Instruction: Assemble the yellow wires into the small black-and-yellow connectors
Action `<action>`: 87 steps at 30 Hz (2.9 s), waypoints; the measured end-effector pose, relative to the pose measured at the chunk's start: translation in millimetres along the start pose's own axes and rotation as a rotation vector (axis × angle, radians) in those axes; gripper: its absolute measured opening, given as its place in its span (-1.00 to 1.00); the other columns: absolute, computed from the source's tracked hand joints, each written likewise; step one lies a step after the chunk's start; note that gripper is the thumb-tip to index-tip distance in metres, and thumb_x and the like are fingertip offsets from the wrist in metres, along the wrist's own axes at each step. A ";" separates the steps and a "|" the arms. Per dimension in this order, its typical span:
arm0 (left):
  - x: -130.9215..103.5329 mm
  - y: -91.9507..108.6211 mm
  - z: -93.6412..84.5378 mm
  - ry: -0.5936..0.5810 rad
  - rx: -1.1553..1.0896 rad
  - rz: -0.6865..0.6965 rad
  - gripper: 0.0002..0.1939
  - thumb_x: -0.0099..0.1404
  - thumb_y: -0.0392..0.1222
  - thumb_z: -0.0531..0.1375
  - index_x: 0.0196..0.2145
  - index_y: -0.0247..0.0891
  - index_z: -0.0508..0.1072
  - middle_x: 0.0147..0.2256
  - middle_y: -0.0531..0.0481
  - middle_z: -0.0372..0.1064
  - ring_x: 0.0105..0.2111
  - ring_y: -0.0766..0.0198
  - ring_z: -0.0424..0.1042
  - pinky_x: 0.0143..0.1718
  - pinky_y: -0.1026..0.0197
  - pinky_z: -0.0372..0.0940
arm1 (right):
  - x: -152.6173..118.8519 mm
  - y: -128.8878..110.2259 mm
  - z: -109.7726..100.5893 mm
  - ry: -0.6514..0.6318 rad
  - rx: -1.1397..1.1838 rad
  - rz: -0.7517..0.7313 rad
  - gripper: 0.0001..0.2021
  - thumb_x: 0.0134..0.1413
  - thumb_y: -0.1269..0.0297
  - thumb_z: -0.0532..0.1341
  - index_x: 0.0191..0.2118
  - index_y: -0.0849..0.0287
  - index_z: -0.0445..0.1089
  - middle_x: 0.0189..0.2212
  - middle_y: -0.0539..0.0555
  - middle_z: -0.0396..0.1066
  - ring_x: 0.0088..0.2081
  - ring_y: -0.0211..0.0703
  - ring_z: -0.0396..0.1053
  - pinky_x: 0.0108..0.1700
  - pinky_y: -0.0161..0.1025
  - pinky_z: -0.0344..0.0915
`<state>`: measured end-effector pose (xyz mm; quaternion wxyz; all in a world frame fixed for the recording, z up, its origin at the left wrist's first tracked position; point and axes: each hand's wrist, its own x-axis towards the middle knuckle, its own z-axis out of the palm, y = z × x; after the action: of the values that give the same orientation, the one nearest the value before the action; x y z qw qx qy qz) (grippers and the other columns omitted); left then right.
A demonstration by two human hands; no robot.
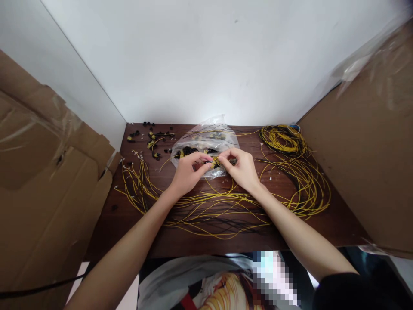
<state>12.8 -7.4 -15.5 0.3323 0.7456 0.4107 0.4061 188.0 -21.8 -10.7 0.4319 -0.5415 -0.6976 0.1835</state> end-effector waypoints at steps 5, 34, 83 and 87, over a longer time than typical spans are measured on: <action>0.0 -1.3 -0.1 0.011 0.000 0.016 -0.87 0.18 -0.22 0.19 -0.32 -0.28 0.48 -0.36 -0.03 0.48 -0.45 0.33 0.38 -0.38 0.27 0.27 | 0.6 0.0 0.6 -0.039 0.105 -0.008 -0.89 0.04 0.32 0.17 -0.35 0.18 0.44 -0.40 0.04 0.47 -0.38 -0.20 0.37 -0.26 -0.23 0.30; 0.4 -6.4 1.8 0.096 -0.093 0.025 -0.80 0.18 -0.25 0.19 -0.22 -0.28 0.49 -0.24 -0.07 0.49 -0.27 0.24 0.45 -0.29 0.25 0.35 | 0.4 -1.5 0.5 -0.035 0.242 -0.012 -0.84 0.07 0.24 0.19 -0.31 0.20 0.45 -0.42 0.04 0.45 -0.39 -0.22 0.36 -0.31 -0.26 0.29; -3.1 5.0 -0.3 -0.152 0.027 0.206 -0.84 0.27 -0.29 0.12 -0.29 -0.27 0.51 -0.32 -0.06 0.51 -0.32 0.27 0.46 -0.26 0.22 0.31 | 13.0 4.2 -20.4 -0.021 0.719 0.231 -0.64 0.05 0.13 0.18 -0.01 0.03 0.30 -0.37 0.01 0.42 -0.54 -0.33 0.23 -0.45 -0.26 0.22; -4.9 3.2 1.8 -0.247 0.067 0.281 -0.83 0.28 -0.29 0.11 -0.28 -0.26 0.51 -0.32 -0.07 0.49 -0.29 0.27 0.43 -0.22 0.21 0.29 | 16.9 5.6 -30.9 -0.024 0.761 0.278 -0.64 0.02 0.17 0.17 -0.01 0.02 0.33 -0.33 0.01 0.45 -0.69 -0.44 -0.10 -0.63 -0.30 -0.02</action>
<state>13.9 -13.5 -15.2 0.2952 0.8505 0.2717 0.3402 215.5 -10.9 9.4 0.5643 -0.4301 -0.5049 0.4916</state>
